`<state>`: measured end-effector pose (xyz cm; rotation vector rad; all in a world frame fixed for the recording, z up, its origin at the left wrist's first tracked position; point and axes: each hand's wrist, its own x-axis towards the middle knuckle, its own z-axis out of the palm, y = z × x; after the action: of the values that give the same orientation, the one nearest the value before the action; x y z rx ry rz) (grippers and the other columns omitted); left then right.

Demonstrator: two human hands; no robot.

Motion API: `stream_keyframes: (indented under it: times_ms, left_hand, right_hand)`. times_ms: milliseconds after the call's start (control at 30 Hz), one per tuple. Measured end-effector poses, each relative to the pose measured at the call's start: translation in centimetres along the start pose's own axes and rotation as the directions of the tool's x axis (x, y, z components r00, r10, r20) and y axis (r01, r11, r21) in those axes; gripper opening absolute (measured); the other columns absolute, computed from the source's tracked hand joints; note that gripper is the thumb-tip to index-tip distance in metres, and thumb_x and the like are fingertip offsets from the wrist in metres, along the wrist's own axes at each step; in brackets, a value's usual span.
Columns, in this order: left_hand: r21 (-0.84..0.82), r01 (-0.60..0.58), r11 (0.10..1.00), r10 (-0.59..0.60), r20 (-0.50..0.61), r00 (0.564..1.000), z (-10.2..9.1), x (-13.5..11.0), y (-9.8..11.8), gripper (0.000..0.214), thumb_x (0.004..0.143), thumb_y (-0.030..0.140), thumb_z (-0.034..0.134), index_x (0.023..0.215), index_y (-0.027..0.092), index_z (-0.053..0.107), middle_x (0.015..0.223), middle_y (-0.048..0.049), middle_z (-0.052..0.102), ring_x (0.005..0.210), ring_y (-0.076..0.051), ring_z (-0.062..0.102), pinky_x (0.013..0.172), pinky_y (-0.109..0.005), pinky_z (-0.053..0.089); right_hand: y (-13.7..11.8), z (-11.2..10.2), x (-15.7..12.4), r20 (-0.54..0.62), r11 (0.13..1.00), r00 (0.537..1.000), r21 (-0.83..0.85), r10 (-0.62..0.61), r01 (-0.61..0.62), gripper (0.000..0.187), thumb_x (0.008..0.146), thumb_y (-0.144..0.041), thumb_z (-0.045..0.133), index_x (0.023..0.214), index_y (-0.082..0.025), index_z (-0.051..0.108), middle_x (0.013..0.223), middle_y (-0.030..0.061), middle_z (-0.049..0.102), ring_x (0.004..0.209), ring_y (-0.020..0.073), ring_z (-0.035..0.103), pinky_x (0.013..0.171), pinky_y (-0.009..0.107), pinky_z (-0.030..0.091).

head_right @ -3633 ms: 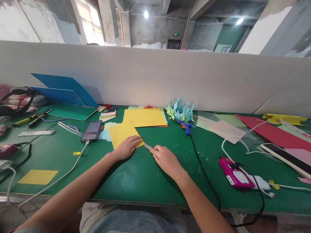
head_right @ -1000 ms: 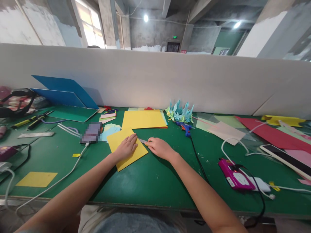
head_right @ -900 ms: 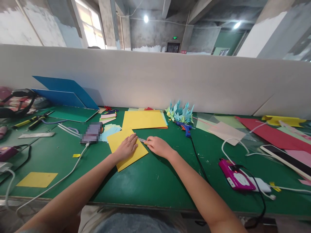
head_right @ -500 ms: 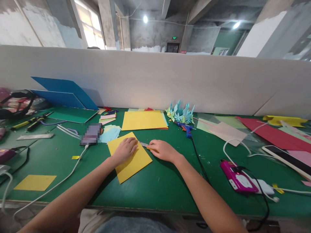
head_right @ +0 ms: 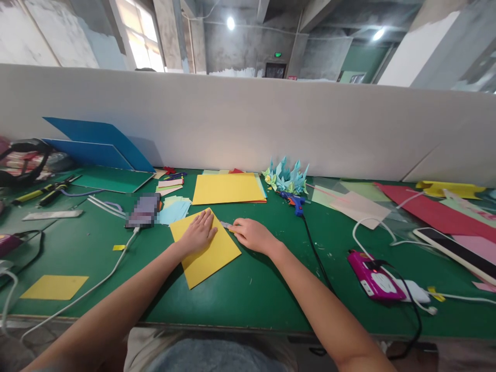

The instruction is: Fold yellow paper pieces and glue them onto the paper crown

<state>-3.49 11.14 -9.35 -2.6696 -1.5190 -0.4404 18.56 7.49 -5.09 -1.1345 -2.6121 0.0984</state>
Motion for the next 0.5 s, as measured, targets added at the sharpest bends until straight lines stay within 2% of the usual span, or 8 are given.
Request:
stream_keyframes:
  times_ms: [200,500]
  left_hand:
    - [0.005,0.015,1.0,-0.015,0.04,0.999,-0.2,0.2,0.1,0.063,0.094,0.04,0.024,0.138,-0.003,0.039,0.148,-0.025,0.035,0.14,-0.032,0.03,0.113,-0.047,0.027]
    - [0.013,0.041,0.999,-0.042,0.043,0.998,-0.2,0.2,0.2,0.063,0.093,0.039,0.025,0.138,-0.002,0.041,0.148,-0.0233,0.038,0.14,-0.031,0.03,0.114,-0.045,0.026]
  right_hand:
    - [0.3,0.5,1.3,-0.007,0.999,1.0,-0.036,0.009,-0.009,0.034,0.094,-0.017,0.042,0.118,-0.017,0.065,0.102,0.0117,0.065,0.088,0.0201,0.061,0.074,0.029,0.047]
    - [0.7,1.2,4.3,-0.017,0.998,0.999,-0.058,0.037,-0.038,0.033,0.094,-0.016,0.044,0.119,-0.017,0.065,0.102,0.0113,0.064,0.086,0.0188,0.059,0.072,0.027,0.043]
